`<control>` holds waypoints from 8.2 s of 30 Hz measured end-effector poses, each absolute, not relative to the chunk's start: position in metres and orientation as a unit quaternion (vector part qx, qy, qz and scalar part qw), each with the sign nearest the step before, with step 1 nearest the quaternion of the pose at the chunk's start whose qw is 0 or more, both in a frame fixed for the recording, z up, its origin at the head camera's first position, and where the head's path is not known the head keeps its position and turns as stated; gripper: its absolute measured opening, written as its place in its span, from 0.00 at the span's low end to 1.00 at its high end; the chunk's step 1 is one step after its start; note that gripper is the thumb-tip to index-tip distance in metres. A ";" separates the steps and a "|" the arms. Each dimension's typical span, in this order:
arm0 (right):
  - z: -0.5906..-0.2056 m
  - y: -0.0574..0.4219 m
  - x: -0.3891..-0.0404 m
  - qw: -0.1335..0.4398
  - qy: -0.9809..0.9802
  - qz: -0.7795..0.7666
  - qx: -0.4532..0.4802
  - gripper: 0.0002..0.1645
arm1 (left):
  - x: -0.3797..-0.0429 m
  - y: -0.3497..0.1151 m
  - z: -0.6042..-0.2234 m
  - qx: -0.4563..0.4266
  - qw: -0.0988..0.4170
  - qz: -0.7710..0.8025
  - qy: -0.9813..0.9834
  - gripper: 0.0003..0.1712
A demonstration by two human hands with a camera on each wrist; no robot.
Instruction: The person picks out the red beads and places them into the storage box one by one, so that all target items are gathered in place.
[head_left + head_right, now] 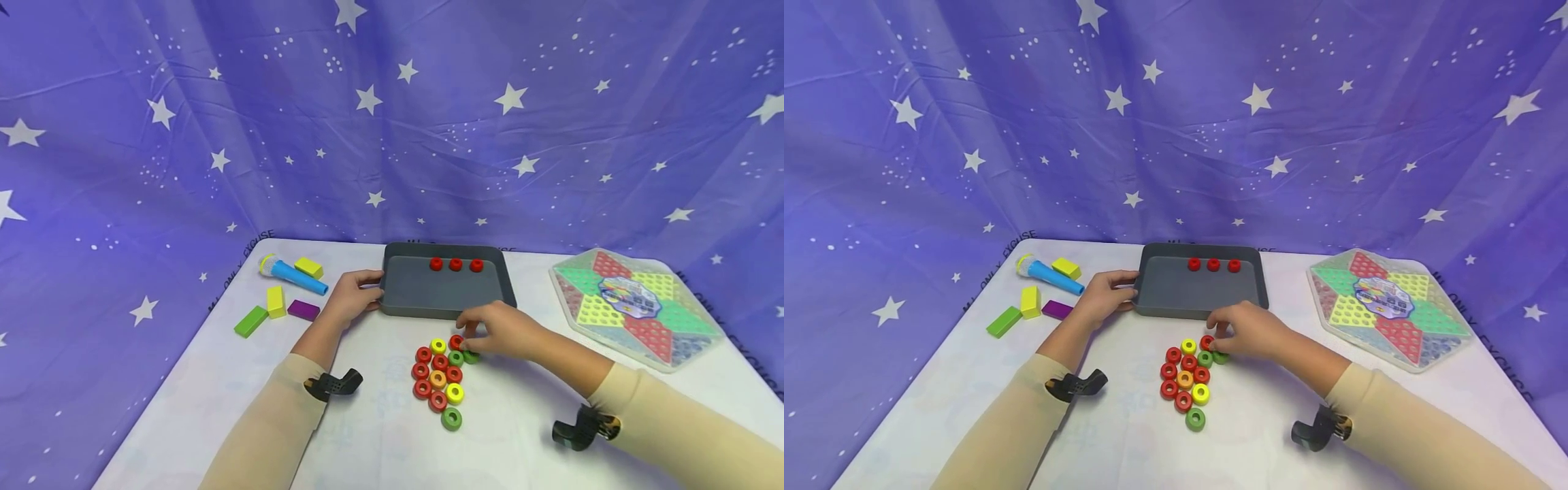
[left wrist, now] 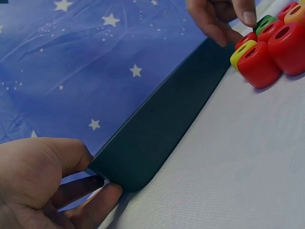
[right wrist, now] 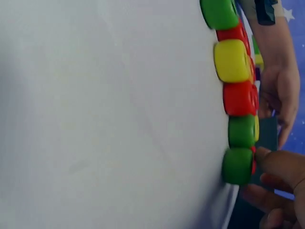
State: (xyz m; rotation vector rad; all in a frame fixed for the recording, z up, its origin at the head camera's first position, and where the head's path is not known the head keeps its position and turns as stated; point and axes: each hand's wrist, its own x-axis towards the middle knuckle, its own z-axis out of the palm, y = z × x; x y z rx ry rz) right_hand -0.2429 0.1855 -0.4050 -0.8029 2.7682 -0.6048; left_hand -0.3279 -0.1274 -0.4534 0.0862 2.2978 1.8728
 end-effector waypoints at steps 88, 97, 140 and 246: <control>-0.381 0.106 -0.432 0.117 0.962 -0.051 -0.239 0.14 | -0.333 -0.125 -0.449 0.047 0.110 0.656 0.745 0.28; -0.358 0.105 -0.431 0.099 0.961 -0.059 -0.252 0.24 | -0.334 -0.130 -0.455 0.037 0.107 0.656 0.746 0.27; -0.409 0.170 -0.198 0.067 0.908 -0.128 -0.393 0.16 | -0.332 -0.128 -0.454 0.033 0.103 0.648 0.754 0.27; -0.406 0.158 -0.228 0.063 0.893 -0.191 -0.403 0.15 | -0.334 -0.129 -0.453 0.033 0.105 0.649 0.752 0.27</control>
